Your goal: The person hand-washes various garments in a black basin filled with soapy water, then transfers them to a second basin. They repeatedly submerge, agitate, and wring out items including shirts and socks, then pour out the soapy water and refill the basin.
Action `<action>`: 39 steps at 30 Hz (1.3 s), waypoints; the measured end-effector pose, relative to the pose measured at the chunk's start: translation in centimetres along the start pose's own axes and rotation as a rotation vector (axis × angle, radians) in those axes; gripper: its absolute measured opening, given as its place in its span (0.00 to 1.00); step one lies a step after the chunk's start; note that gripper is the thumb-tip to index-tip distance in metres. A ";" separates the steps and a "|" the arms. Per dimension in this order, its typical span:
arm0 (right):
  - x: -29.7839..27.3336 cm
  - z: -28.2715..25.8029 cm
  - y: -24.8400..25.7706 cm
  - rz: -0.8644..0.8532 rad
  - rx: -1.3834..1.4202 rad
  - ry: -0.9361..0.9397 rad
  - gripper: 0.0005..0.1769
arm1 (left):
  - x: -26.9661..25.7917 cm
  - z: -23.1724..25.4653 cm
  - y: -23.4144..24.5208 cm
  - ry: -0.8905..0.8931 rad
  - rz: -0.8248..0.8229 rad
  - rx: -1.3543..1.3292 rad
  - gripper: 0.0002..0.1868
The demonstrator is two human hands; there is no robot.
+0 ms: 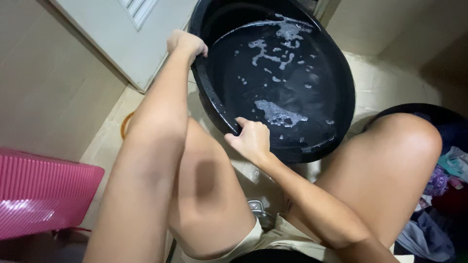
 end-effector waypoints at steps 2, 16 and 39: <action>0.0 0.0 0.1 0.015 0.004 0.025 0.20 | -0.8 -0.1 0.3 0.004 -0.032 -0.040 0.20; 0.3 -0.2 1.5 0.093 0.013 0.055 0.21 | -3.7 1.6 2.1 -0.188 0.074 -0.154 0.20; 0.8 -0.6 4.8 0.203 0.141 0.044 0.18 | -7.1 6.0 2.5 -0.439 0.273 -0.302 0.14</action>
Point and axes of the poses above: each hand's wrist, its own x-axis towards the middle knuckle, its own y-axis out of the back of the hand, z = x × y, the point moved 5 cm from there along x, towards the middle knuckle, and after that the axes turned 8 degrees about y, right-handed, at the moved point
